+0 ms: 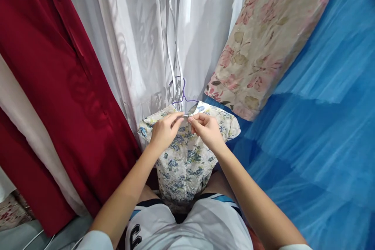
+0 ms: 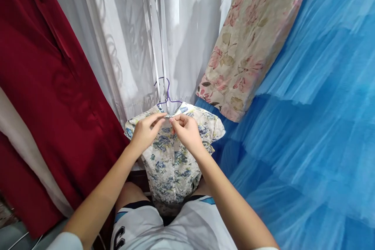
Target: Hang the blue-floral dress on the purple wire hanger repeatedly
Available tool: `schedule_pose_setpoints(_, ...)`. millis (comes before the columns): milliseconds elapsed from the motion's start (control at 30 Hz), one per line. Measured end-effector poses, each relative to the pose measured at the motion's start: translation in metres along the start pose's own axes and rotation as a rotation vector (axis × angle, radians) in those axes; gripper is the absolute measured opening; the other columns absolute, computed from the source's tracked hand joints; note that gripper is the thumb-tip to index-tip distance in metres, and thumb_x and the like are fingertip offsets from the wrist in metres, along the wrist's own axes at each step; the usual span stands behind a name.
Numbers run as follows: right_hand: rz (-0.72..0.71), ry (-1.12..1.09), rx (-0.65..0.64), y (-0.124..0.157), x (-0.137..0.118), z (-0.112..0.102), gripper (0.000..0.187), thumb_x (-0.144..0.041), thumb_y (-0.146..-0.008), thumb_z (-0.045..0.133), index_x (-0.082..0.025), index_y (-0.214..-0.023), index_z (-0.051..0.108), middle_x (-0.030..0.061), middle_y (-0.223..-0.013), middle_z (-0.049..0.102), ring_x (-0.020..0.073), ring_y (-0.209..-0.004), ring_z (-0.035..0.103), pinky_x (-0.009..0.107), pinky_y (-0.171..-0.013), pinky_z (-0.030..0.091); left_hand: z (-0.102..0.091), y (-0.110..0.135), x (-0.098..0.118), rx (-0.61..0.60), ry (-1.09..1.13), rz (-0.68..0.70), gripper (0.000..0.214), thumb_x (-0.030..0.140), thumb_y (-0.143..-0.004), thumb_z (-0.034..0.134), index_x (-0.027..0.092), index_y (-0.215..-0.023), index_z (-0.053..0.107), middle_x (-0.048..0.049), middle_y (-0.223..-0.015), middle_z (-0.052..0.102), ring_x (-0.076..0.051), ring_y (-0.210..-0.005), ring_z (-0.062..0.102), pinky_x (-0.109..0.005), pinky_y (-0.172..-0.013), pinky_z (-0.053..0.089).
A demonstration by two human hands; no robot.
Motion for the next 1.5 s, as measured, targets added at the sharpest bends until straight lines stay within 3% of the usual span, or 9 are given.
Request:
schedule_pose_setpoints(267,-0.099,0.468,0.145,-0.003,0.027,0.007,0.015,-0.033,-0.087,0.055,-0.021,-0.079,0.056,-0.0006,-0.060,0.058,0.0151,-0.054,0.049,0.026,-0.053,0.030,-0.011,-0.026,-0.004,0.190,-0.031,0.084,0.017,0.027,-0.097,0.050,0.019,-0.090,0.064,-0.0035,-0.088,0.069,-0.017,-0.085,0.064,-0.026,-0.079,0.046)
schedule_pose_setpoints(500,0.001,0.407,-0.052,0.011,0.057,0.020,0.017,-0.028,-0.080,0.058,-0.019,-0.065,0.056,-0.0004,-0.053,0.057,0.0146,-0.049,0.050,0.025,-0.049,0.031,-0.066,-0.004,-0.142,0.683,0.305,-0.345,0.023,0.038,-0.090,0.056,0.017,-0.088,0.063,-0.0017,-0.078,0.065,-0.015,-0.076,0.064,-0.024,-0.074,0.049)
schedule_pose_setpoints(600,0.026,0.338,-0.120,0.023,0.056,0.025,0.015,-0.026,-0.079,0.057,-0.019,-0.066,0.056,-0.0014,-0.056,0.057,0.0133,-0.050,0.050,0.024,-0.049,0.033,-0.055,0.030,-0.192,0.744,0.377,-0.548,0.030,0.045,-0.088,0.052,0.016,-0.088,0.062,-0.0024,-0.079,0.064,-0.015,-0.075,0.062,-0.024,-0.070,0.048)
schedule_pose_setpoints(700,0.060,0.280,-0.125,0.032,0.058,0.019,0.016,-0.025,-0.078,0.057,-0.020,-0.064,0.052,-0.0033,-0.055,0.053,0.0119,-0.050,0.048,0.023,-0.049,0.032,-0.018,0.065,-0.205,0.624,0.370,-0.640,0.036,0.049,-0.084,0.054,0.015,-0.084,0.063,-0.0029,-0.076,0.064,-0.016,-0.072,0.061,-0.025,-0.066,0.047)
schedule_pose_setpoints(833,0.132,0.234,-0.030,0.039,0.082,-0.023,0.023,-0.034,-0.081,0.056,-0.021,-0.064,0.049,-0.0048,-0.050,0.047,0.0112,-0.046,0.042,0.023,-0.047,0.030,0.034,0.088,-0.195,0.273,0.383,-0.686,0.035,0.047,-0.084,0.053,0.014,-0.079,0.064,-0.0054,-0.075,0.068,-0.018,-0.070,0.063,-0.027,-0.066,0.048)
schedule_pose_setpoints(967,0.209,0.238,0.051,0.052,0.110,-0.064,0.032,-0.046,-0.082,0.055,-0.022,-0.063,0.044,-0.0052,-0.047,0.045,0.0111,-0.042,0.037,0.025,-0.045,0.026,0.049,0.090,-0.184,-0.038,0.330,-0.707,0.023,0.034,-0.085,0.053,0.016,-0.081,0.066,-0.0070,-0.076,0.070,-0.021,-0.070,0.066,-0.030,-0.070,0.049)
schedule_pose_setpoints(1167,0.271,0.299,-0.010,0.065,0.130,-0.059,0.029,-0.046,-0.082,0.052,-0.023,-0.065,0.047,-0.0034,-0.048,0.048,0.0145,-0.045,0.043,0.027,-0.047,0.032,0.058,0.105,-0.160,-0.306,0.250,-0.740,0.017,0.016,-0.068,0.066,0.018,-0.054,0.057,-0.0072,-0.060,0.064,-0.027,-0.076,0.065,-0.036,-0.077,0.046)
schedule_pose_setpoints(1300,0.335,0.435,-0.030,0.071,0.144,-0.059,0.027,-0.041,-0.080,0.052,-0.024,-0.059,0.048,-0.0003,-0.047,0.054,0.0177,-0.047,0.050,0.028,-0.048,0.036,0.072,0.101,-0.120,-0.369,0.400,-0.665,0.020,0.032,-0.084,0.056,0.018,-0.069,0.058,-0.0049,-0.073,0.066,-0.021,-0.078,0.065,-0.032,-0.076,0.050)
schedule_pose_setpoints(1500,0.463,0.693,-0.159,0.086,0.158,-0.073,0.023,-0.024,-0.069,0.062,-0.020,-0.049,0.051,0.0026,-0.043,0.056,0.0203,-0.049,0.055,0.032,-0.057,0.041,0.067,0.064,-0.060,-0.202,0.741,-0.527,0.034,0.049,-0.091,0.051,0.016,-0.094,0.058,-0.0051,-0.091,0.064,-0.017,-0.087,0.061,-0.029,-0.083,0.050)
Point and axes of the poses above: each hand's wrist, its own y-axis away from the middle knuckle, its own z-axis out of the palm, x = y × z, the point moved 6 cm from there along -y, towards the middle knuckle
